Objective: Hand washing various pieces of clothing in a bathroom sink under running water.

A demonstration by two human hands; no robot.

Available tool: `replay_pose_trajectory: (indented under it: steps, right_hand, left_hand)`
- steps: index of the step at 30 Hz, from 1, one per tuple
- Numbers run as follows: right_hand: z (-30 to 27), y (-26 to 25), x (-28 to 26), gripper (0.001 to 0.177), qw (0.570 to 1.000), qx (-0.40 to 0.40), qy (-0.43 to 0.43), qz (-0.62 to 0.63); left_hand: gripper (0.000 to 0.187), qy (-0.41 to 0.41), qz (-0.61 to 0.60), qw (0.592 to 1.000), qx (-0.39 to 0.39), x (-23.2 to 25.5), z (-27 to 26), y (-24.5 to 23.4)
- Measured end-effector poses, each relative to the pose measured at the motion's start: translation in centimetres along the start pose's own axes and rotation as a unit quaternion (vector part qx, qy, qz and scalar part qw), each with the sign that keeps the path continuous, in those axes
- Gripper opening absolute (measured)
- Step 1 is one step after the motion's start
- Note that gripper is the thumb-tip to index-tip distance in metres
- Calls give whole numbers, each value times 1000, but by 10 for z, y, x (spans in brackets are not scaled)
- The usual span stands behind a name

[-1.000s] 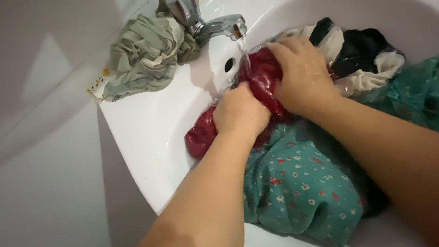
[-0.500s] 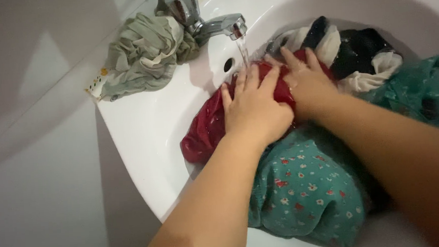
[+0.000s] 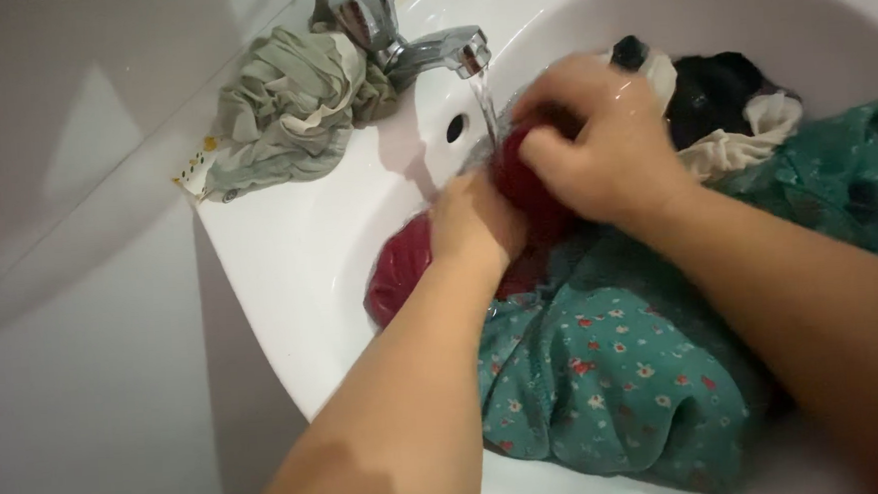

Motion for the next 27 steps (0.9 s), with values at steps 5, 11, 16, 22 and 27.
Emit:
replay_pose_trajectory:
  steps: [5, 11, 16, 22, 27]
  right_hand:
    - [-15, 37, 28, 40, 975, -132, -81, -157]
    - [-27, 55, 68, 78, 933, -165, -65, -313]
    - [-35, 55, 80, 70, 851, -256, -68, -454]
    - [-12, 15, 39, 41, 985, -85, 22, -151]
    - [-6, 0, 17, 38, 994, 8, -3, -106]
  left_hand:
    - [24, -63, -78, 990, 95, 8, -15, -43]
    - [54, 62, -187, 959, 203, 24, -32, -64]
    - [62, 158, 36, 985, 64, 36, -30, -21]
    - [113, 79, 8, 995, -67, 22, -17, 9]
    - [93, 72, -19, 997, -14, 20, -18, 7]
Point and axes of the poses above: each hand's wrist, its own z-axis towards the middle knuckle, its own y-axis out of the palm, x = y × z, the point moved 5 cm from there along z, towards the middle knuckle, and after that the axes turned 3 degrees about -y, right-handed, at the moved point
